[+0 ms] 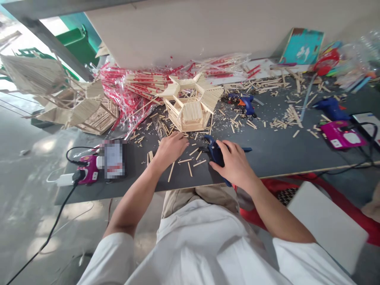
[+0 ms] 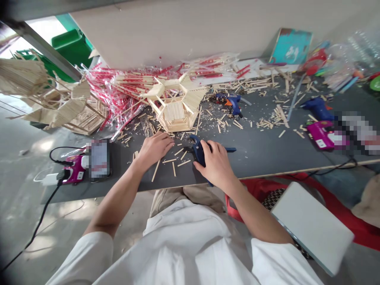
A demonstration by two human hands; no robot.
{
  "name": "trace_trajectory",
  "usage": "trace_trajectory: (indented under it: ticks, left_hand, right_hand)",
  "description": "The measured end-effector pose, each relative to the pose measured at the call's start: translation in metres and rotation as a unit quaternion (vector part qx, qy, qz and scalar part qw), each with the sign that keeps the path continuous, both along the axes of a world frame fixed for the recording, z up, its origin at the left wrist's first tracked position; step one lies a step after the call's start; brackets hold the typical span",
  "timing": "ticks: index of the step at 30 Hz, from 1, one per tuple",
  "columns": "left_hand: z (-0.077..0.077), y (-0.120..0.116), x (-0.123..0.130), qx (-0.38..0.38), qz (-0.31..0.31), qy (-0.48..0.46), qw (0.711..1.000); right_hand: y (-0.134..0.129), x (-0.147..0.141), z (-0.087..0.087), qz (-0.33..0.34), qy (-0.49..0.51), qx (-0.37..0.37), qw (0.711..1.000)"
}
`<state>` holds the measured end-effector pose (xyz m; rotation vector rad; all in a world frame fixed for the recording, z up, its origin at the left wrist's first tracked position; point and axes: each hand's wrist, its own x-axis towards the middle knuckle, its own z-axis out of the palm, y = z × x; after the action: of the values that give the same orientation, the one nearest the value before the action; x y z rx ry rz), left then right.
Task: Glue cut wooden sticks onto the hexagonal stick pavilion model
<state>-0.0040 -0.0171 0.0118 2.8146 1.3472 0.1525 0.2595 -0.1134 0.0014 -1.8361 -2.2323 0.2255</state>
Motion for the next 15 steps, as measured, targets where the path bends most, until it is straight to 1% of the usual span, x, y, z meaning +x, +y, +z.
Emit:
trace_trajectory:
  ticks: [2, 7, 11, 15]
  left_hand:
    - [-0.001, 0.001, -0.001, 0.002, -0.001, -0.003, 1.000]
    - [0.000, 0.000, -0.003, -0.007, -0.004, -0.016, 1.000]
    - [0.001, -0.001, -0.003, -0.036, 0.003, -0.032, 0.999]
    - [-0.001, 0.001, -0.003, -0.069, 0.013, -0.076, 0.995]
  right_hand:
    - [-0.001, 0.005, 0.000, -0.006, -0.002, 0.008, 1.000]
    - [-0.005, 0.027, 0.002, 0.009, 0.004, 0.016, 1.000]
    - [-0.004, 0.048, 0.005, -0.008, -0.009, 0.032, 0.999]
    - [0.004, 0.061, 0.004, -0.007, -0.022, 0.045, 0.999]
